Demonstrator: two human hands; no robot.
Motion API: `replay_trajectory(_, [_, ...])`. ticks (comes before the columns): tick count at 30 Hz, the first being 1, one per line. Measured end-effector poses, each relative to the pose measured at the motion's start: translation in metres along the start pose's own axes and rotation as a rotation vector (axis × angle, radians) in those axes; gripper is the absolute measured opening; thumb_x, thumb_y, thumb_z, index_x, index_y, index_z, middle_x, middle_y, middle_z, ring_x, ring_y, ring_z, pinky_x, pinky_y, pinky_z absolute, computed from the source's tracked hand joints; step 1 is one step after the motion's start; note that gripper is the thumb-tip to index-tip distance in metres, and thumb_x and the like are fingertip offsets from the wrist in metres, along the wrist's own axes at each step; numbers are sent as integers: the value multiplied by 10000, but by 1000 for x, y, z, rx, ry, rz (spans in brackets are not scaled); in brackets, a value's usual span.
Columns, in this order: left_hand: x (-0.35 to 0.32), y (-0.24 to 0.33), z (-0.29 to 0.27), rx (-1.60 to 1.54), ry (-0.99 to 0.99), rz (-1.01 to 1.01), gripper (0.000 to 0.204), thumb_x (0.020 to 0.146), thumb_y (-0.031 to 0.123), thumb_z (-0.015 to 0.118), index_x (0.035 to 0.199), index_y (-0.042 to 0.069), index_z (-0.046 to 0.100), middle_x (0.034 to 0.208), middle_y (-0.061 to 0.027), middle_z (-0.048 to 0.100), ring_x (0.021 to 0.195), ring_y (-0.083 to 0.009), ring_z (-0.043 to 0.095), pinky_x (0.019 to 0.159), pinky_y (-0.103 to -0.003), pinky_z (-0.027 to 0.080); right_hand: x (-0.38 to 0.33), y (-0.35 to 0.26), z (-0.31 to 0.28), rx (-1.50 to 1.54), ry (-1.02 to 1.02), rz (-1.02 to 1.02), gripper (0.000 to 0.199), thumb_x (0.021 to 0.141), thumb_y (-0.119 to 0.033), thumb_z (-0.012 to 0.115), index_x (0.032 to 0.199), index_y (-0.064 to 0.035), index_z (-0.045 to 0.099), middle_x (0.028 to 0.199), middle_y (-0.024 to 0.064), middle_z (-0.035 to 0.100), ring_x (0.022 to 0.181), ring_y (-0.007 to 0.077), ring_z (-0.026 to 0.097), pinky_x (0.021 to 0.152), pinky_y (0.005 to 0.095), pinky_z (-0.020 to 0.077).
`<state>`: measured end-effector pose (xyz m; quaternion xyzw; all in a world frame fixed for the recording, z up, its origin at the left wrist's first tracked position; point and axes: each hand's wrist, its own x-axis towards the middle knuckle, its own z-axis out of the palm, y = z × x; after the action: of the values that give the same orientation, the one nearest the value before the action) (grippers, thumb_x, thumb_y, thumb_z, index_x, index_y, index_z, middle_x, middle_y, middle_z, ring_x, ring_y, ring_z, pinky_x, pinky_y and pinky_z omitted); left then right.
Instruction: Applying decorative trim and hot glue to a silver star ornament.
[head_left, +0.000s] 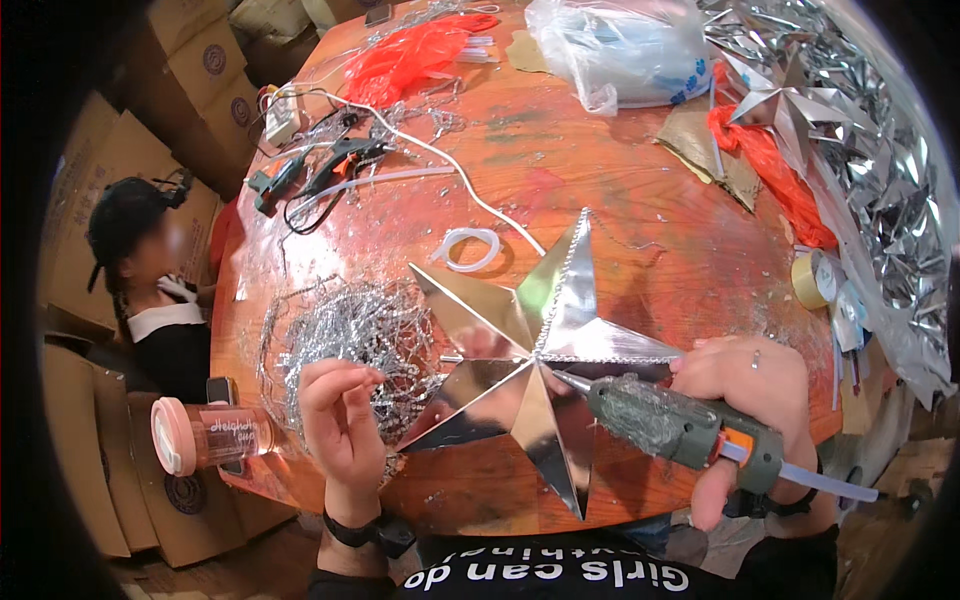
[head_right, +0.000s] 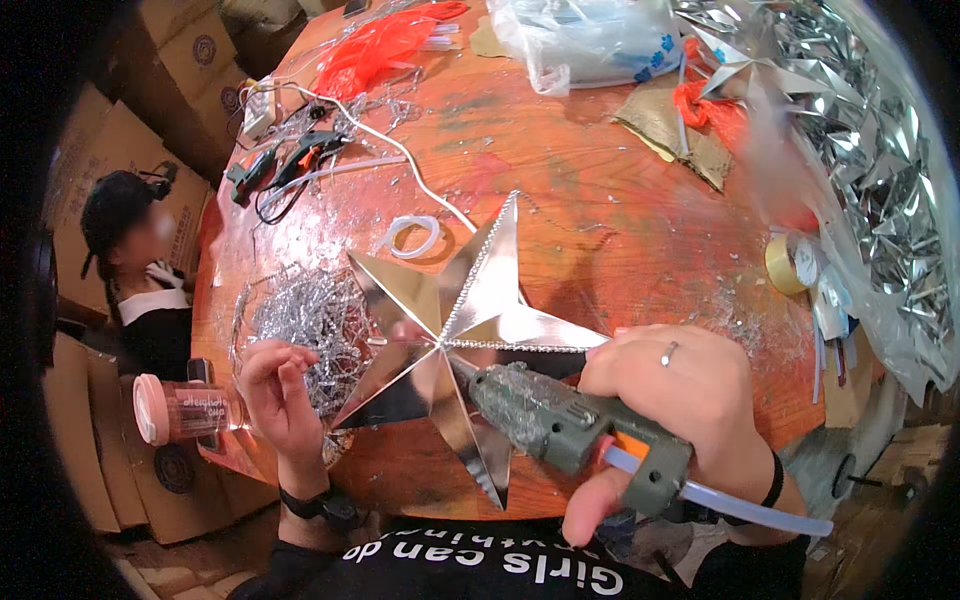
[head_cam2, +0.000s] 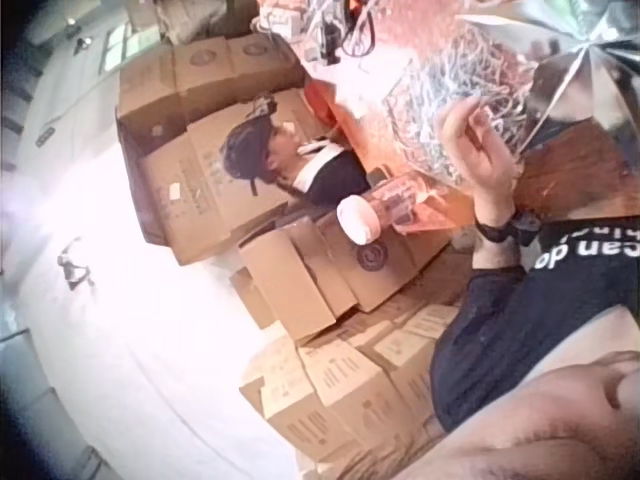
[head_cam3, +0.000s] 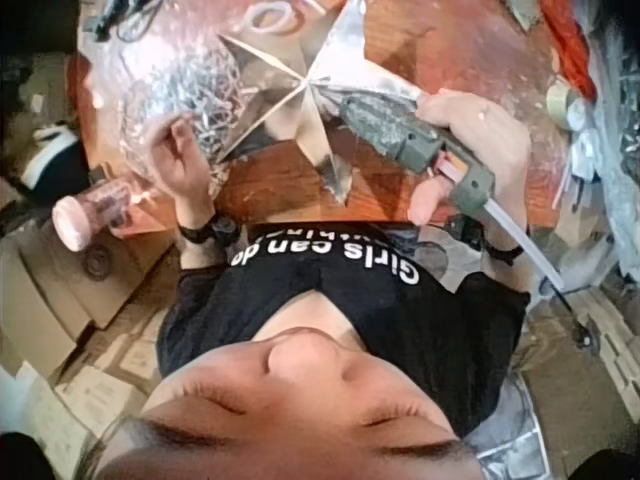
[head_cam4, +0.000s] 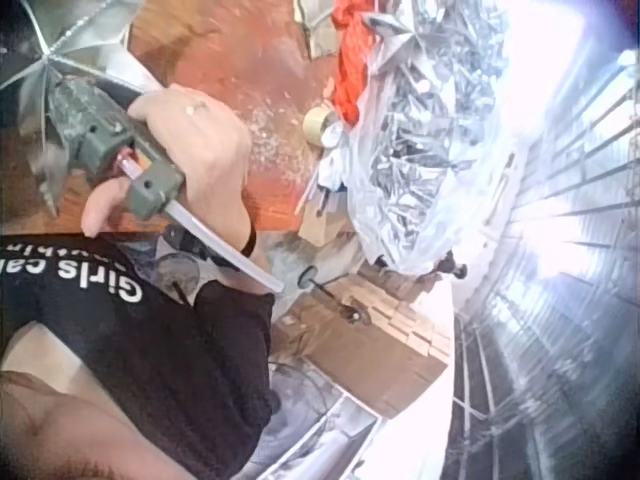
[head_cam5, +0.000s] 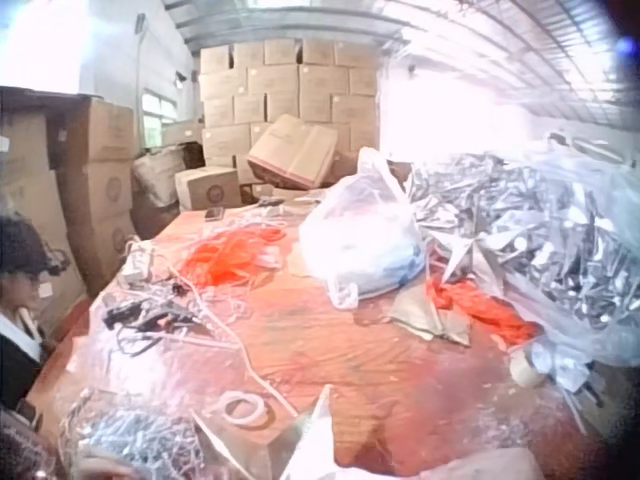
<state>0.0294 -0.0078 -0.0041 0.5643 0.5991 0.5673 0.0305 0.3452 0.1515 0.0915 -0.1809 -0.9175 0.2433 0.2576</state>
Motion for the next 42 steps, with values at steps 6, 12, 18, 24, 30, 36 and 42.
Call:
replay_trajectory(6, [3, 1, -4, 153, 23, 93, 213, 920, -106, 558, 1078, 17, 629, 990, -123, 597, 854, -226, 579, 752, -290, 478, 7, -1, 4, 10, -40, 26, 899, 557, -874, 618, 856, -26, 651, 821, 90, 668, 749, 298, 671, 731, 383, 527])
replay_trajectory(12, [10, 9, -21, 50, 127, 173, 297, 853, -116, 583, 1079, 42, 694, 959, -119, 597, 831, -259, 591, 731, -335, 489, -57, -11, -4, 94, 312, 359, 702, 815, -554, 452, 1066, 71, 650, 973, 136, 686, 919, 238, 648, 838, 328, 487])
replay_trajectory(18, [-13, 38, -72, -159, 143, 438, 301, 804, -132, 514, 1032, 10, 650, 875, -91, 610, 740, -213, 578, 682, -290, 474, -86, -24, -16, 184, 491, 374, 706, 861, -529, 406, 1115, 86, 642, 1020, 143, 685, 974, 228, 637, 888, 326, 470])
replay_trajectory(24, [-74, 77, -163, -28, 256, 441, 234, 758, -48, 565, 945, 81, 620, 819, -66, 615, 718, -286, 626, 616, -379, 503, -82, -38, -14, 249, 511, 313, 747, 851, -573, 399, 1126, 80, 635, 1035, 141, 680, 994, 232, 629, 911, 338, 458])
replay_trajectory(30, [-118, 77, -222, 120, 406, 436, 230, 749, -94, 581, 905, 51, 667, 779, -67, 629, 656, -215, 601, 595, -314, 485, -70, -49, -22, 242, 487, 290, 788, 840, -616, 391, 1138, 75, 627, 1050, 140, 674, 1015, 235, 621, 934, 350, 446])
replay_trajectory(36, [-132, 64, -256, 249, 432, 409, 217, 844, -74, 576, 976, 41, 705, 851, -80, 672, 740, -182, 613, 688, -291, 498, -70, -61, -30, 222, 501, 313, 830, 830, -660, 383, 1149, 69, 619, 1065, 139, 669, 1035, 238, 613, 957, 362, 435])
replay_trajectory(42, [-136, 56, -247, 220, 365, 307, 235, 870, -31, 636, 1051, 65, 751, 903, -38, 553, 808, -180, 578, 754, -293, 484, -73, -63, -21, 209, 530, 365, 872, 820, -704, 376, 1161, 63, 612, 1080, 137, 663, 1056, 242, 605, 980, 374, 423])
